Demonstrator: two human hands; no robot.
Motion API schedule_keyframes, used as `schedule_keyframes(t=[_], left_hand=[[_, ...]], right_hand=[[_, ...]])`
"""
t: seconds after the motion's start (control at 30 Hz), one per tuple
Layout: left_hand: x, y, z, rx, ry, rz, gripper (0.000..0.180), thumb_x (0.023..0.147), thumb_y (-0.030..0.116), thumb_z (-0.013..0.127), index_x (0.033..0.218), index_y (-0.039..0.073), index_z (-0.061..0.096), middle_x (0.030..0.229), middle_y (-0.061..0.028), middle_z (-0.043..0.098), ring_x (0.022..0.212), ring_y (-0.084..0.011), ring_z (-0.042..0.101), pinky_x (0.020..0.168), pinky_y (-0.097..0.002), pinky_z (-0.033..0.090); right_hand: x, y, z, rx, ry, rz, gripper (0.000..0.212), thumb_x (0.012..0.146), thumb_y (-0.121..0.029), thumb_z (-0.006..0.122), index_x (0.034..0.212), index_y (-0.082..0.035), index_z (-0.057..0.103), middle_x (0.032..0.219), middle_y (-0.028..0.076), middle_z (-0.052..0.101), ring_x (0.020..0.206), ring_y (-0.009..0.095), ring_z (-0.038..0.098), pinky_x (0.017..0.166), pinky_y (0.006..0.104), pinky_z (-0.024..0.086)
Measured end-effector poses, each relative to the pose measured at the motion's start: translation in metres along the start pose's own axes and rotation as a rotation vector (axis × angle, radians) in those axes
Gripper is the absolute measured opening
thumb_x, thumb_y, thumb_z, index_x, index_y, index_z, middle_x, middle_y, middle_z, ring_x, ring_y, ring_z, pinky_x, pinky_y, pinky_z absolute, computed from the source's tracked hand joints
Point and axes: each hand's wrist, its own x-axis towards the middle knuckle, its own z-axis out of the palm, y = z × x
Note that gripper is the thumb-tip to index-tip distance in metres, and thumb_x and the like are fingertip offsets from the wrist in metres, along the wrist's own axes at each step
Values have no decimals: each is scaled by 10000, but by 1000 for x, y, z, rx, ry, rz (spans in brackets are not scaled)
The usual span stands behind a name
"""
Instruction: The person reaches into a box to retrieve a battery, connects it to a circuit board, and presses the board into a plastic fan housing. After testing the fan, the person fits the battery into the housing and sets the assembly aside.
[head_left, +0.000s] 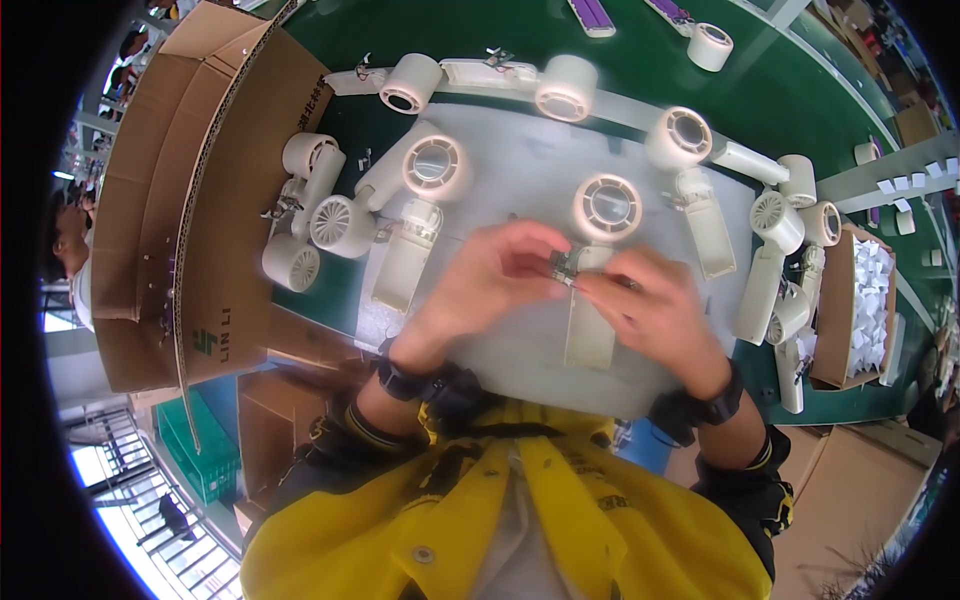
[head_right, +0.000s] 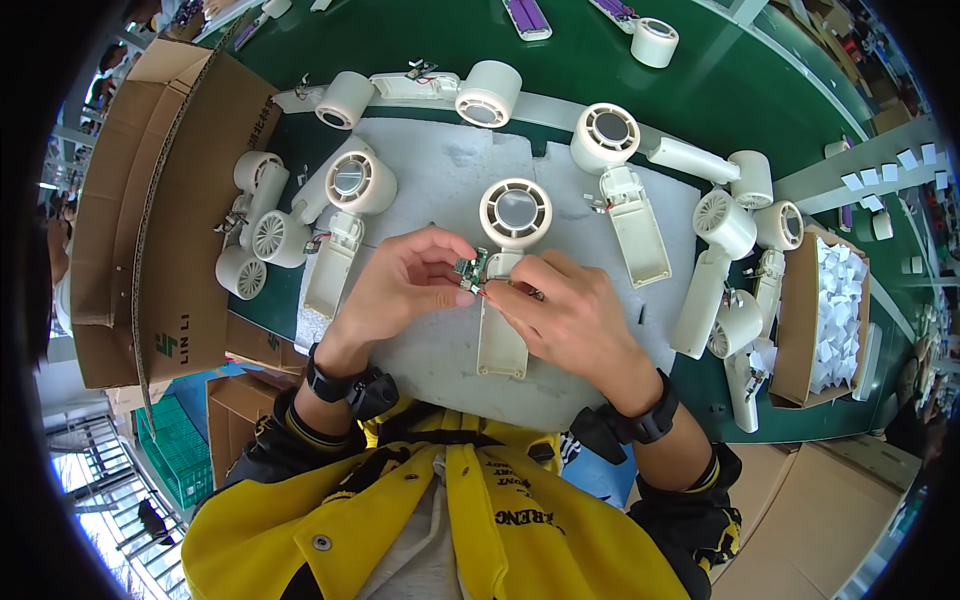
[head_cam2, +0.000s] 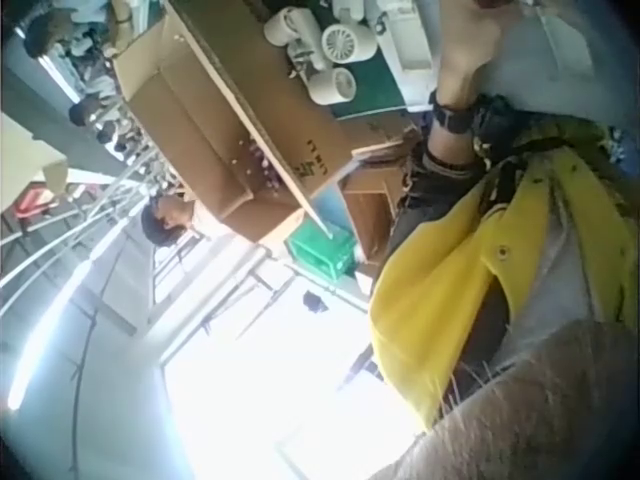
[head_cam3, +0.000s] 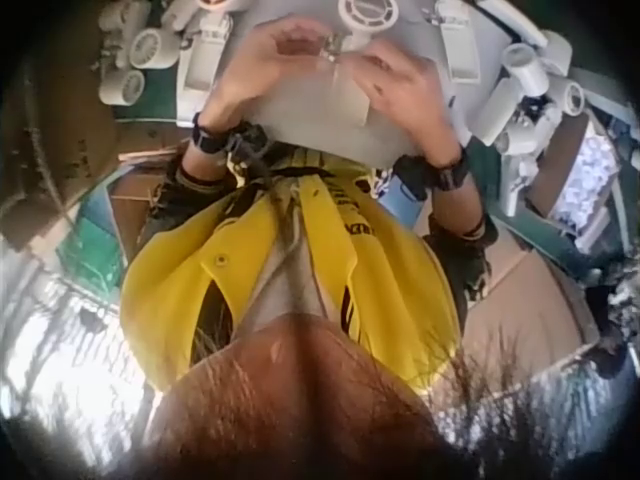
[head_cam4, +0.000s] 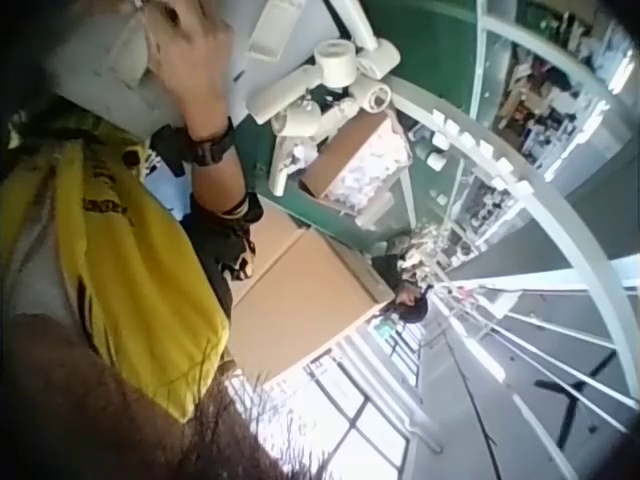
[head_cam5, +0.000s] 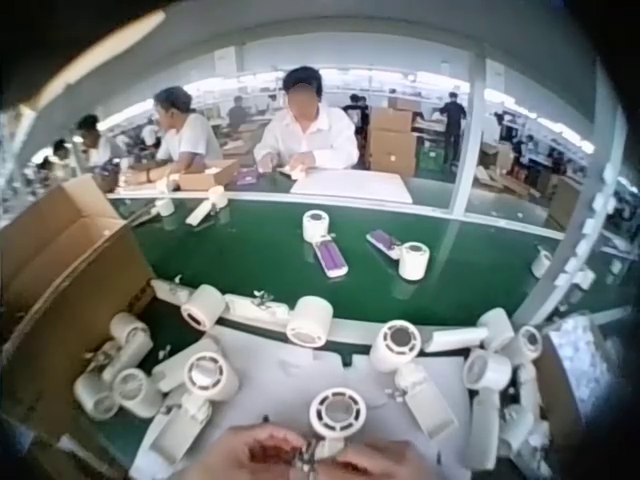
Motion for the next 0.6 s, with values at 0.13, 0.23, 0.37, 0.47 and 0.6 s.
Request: schedule_keyframes(t=[0.13,0.23,0.37,0.47,0.6], left_hand=[[0,3,0,54,-9,-31,353,812,-105,724,1146,-30,637,1065,-65,682,955,-133,663,880,-272,550],[0,2,0,49,-10,-34,356,812,-107,721,1149,-30,636,1066,-71,685,964,-135,665,882,-276,554],[0,4,1,34,4,-49,358,811,-110,719,1151,-28,641,1058,-77,693,968,-139,672,886,-279,560],[1,5,2,38,12,-57,355,810,-109,720,1148,-27,647,1048,-80,700,965,-143,678,887,-280,563],[1,5,2,49,16,-57,350,808,-106,723,1142,-24,657,1031,-81,710,953,-147,686,883,-279,568]], right_hand=[[0,0,0,-23,16,0,212,717,-39,783,915,-108,749,772,30,546,624,208,564,505,330,462],[0,-1,1,-30,42,5,213,713,-38,786,911,-108,750,768,28,546,619,206,562,503,330,461],[0,-1,1,-38,70,-4,214,706,-36,791,904,-109,751,764,23,546,611,201,557,499,327,457],[0,-1,0,-53,64,-23,217,700,-35,794,899,-108,751,761,19,546,603,196,551,495,324,452],[0,-1,0,-64,52,-25,221,697,-34,794,900,-110,751,763,17,546,597,190,541,491,319,446]])
